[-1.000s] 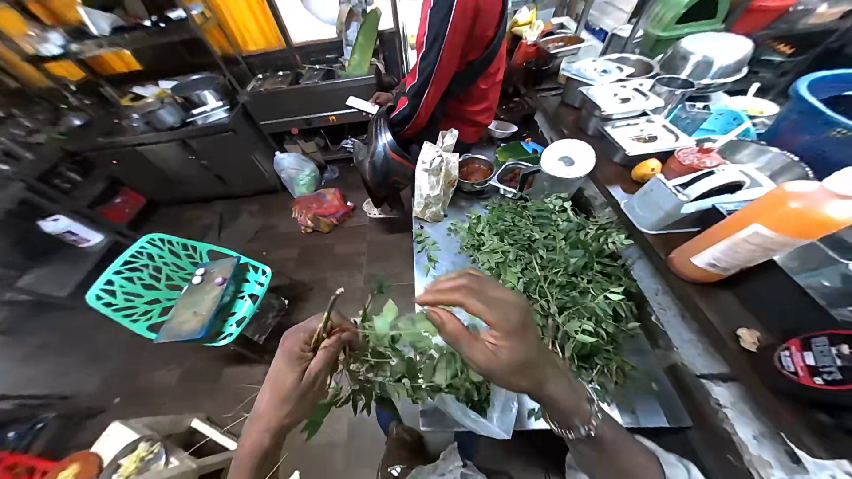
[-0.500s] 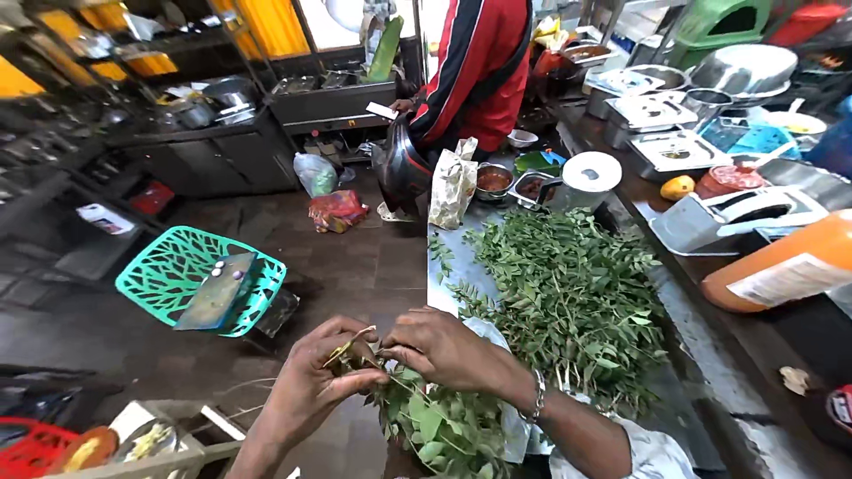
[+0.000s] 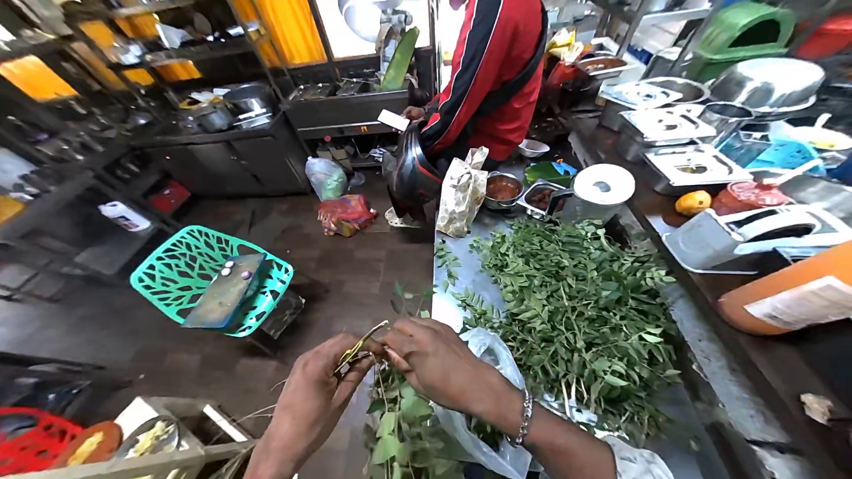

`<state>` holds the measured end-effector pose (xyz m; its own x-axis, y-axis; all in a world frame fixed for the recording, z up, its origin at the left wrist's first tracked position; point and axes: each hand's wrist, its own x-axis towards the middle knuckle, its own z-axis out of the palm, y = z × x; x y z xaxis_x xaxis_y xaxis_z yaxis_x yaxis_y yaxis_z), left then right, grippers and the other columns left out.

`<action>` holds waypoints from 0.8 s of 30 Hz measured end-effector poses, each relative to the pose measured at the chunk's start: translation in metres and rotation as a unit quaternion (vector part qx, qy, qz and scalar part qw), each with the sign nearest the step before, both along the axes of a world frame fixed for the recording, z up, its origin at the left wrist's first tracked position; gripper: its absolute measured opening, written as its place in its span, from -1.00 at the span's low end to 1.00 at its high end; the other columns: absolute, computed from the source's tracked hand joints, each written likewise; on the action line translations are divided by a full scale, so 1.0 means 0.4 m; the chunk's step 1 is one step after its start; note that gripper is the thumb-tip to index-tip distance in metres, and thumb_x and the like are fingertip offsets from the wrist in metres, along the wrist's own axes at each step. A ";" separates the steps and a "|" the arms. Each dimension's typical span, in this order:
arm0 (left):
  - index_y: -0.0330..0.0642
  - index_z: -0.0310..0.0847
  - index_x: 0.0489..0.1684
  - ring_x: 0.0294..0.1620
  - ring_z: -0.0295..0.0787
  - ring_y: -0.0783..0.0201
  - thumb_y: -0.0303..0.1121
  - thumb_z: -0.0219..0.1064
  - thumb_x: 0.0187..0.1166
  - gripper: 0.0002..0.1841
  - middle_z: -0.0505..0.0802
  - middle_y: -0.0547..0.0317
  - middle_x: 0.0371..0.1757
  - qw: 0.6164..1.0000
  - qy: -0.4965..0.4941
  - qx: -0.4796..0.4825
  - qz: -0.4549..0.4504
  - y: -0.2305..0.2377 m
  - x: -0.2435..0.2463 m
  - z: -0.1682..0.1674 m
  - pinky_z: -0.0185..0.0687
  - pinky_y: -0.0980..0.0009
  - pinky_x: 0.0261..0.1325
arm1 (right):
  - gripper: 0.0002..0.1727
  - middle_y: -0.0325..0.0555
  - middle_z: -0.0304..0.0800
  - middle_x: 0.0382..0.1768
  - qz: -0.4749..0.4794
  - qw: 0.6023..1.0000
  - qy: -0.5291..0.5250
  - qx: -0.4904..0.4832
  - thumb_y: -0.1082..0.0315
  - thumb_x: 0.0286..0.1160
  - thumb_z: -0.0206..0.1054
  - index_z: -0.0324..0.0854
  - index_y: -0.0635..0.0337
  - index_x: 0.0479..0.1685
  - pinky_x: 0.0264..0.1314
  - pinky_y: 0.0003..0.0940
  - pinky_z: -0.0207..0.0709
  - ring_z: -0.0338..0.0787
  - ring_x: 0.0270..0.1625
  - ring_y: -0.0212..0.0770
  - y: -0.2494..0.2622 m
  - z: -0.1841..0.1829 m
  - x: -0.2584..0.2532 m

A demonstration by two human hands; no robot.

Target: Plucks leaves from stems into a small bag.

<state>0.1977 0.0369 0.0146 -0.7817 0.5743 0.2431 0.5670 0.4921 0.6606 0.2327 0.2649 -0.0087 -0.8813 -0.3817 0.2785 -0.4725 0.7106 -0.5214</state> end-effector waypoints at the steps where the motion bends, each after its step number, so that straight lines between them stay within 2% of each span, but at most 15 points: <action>1: 0.19 0.80 0.03 -0.20 0.78 0.54 -0.15 0.31 0.65 -0.82 0.87 0.50 -0.10 1.000 0.012 -0.005 0.008 0.006 -0.001 0.000 0.78 0.50 -0.14 | -0.70 -0.09 0.76 -0.10 0.008 1.000 0.005 0.013 0.18 0.78 0.08 0.72 0.08 0.04 0.14 -0.11 0.71 0.79 0.05 -0.09 -0.001 0.000 0.000; 3: 0.13 0.78 0.01 -0.22 0.77 0.56 -0.10 0.27 0.68 -0.79 0.86 0.48 -0.12 0.999 0.032 -0.010 0.018 0.013 0.000 -0.004 0.78 0.51 -0.14 | -0.66 -0.11 0.74 -0.12 0.017 0.999 0.029 0.042 0.14 0.84 0.01 0.68 0.07 -0.04 0.10 -0.12 0.69 0.78 0.06 -0.09 0.003 0.003 0.011; 6: 0.09 0.75 -0.02 -0.21 0.77 0.57 -0.06 0.24 0.71 -0.77 0.86 0.48 -0.13 0.999 0.033 0.005 0.012 0.015 0.007 -0.012 0.76 0.54 -0.14 | -0.62 -0.14 0.78 -0.08 0.028 0.997 0.042 0.053 0.11 0.86 -0.02 0.71 0.04 0.02 0.03 -0.13 0.64 0.77 0.04 -0.11 0.029 0.011 0.036; 8: 0.05 0.73 -0.04 -0.25 0.74 0.57 -0.06 0.24 0.71 -0.76 0.84 0.46 -0.16 0.999 0.030 0.020 0.002 0.016 0.015 -0.015 0.73 0.55 -0.21 | -0.59 -0.09 0.77 -0.04 0.035 0.998 0.029 0.053 0.08 0.89 -0.08 0.66 0.07 -0.01 0.04 -0.12 0.64 0.77 0.07 -0.08 0.053 0.007 0.063; 10: 0.05 0.73 -0.05 -0.31 0.72 0.56 -0.02 0.26 0.70 -0.75 0.83 0.46 -0.20 0.999 0.016 0.029 -0.002 0.017 0.018 -0.015 0.70 0.56 -0.26 | -0.55 -0.04 0.77 -0.08 0.036 0.999 0.007 0.026 0.05 0.91 -0.11 0.63 0.11 -0.06 0.06 -0.10 0.68 0.80 0.08 -0.05 0.071 -0.003 0.089; 13: 0.10 0.71 -0.05 -0.40 0.68 0.53 0.05 0.27 0.69 -0.72 0.79 0.49 -0.30 0.999 -0.014 0.042 -0.005 0.020 -0.002 -0.018 0.65 0.53 -0.35 | -0.53 -0.05 0.71 -0.20 0.022 0.998 -0.018 -0.058 0.03 0.91 -0.10 0.64 0.13 -0.11 -0.09 -0.13 0.70 0.79 -0.08 -0.09 0.089 -0.024 0.101; 15: 0.09 0.72 -0.01 -0.43 0.67 0.46 0.03 0.27 0.69 -0.73 0.80 0.44 -0.30 0.997 -0.053 0.059 -0.021 0.029 -0.014 -0.023 0.63 0.49 -0.38 | -0.52 -0.06 0.68 -0.23 0.003 0.995 -0.035 -0.094 0.02 0.91 -0.10 0.63 0.14 -0.12 -0.18 -0.15 0.67 0.76 -0.16 -0.12 0.091 -0.026 0.100; 17: 0.09 0.74 0.08 -0.39 0.70 0.43 0.02 0.27 0.70 -0.71 0.82 0.40 -0.25 0.993 -0.087 0.065 -0.046 0.039 -0.020 -0.024 0.68 0.47 -0.33 | -0.50 -0.08 0.69 -0.22 -0.016 0.992 -0.054 -0.109 -0.02 0.91 -0.11 0.65 0.12 -0.09 -0.17 -0.15 0.66 0.76 -0.18 -0.15 0.090 -0.022 0.098; 20: 0.21 0.79 0.21 -0.39 0.67 0.45 0.05 0.33 0.66 -0.68 0.84 0.42 -0.19 0.986 -0.131 0.052 -0.083 0.048 -0.021 -0.028 0.63 0.48 -0.34 | -0.47 -0.08 0.70 -0.19 -0.034 0.990 -0.074 -0.115 -0.04 0.91 -0.14 0.66 0.11 -0.04 -0.13 -0.15 0.67 0.76 -0.17 -0.16 0.088 -0.019 0.097; 22: 0.19 0.85 0.12 -0.38 0.72 0.46 0.03 0.37 0.64 -0.71 0.88 0.41 -0.19 0.986 -0.130 0.066 -0.085 0.054 -0.016 -0.036 0.68 0.49 -0.31 | -0.48 -0.09 0.71 -0.18 -0.031 0.989 -0.076 -0.122 -0.04 0.91 -0.13 0.66 0.12 -0.05 -0.12 -0.17 0.67 0.76 -0.15 -0.17 0.089 -0.023 0.098; 24: 0.13 0.87 -0.01 -0.38 0.70 0.47 -0.04 0.31 0.69 -0.75 0.85 0.41 -0.23 0.988 -0.114 0.082 -0.072 0.055 -0.012 -0.043 0.65 0.52 -0.33 | -0.48 -0.08 0.73 -0.14 -0.023 0.988 -0.083 -0.130 -0.03 0.91 -0.12 0.67 0.12 -0.05 -0.05 -0.18 0.68 0.77 -0.11 -0.17 0.089 -0.028 0.101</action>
<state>0.1930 0.0588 -0.0027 -0.7394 0.6516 0.1694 0.4515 0.2933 0.8427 0.2731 0.3006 -0.0197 -0.9374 -0.2755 0.2130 -0.3367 0.5610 -0.7562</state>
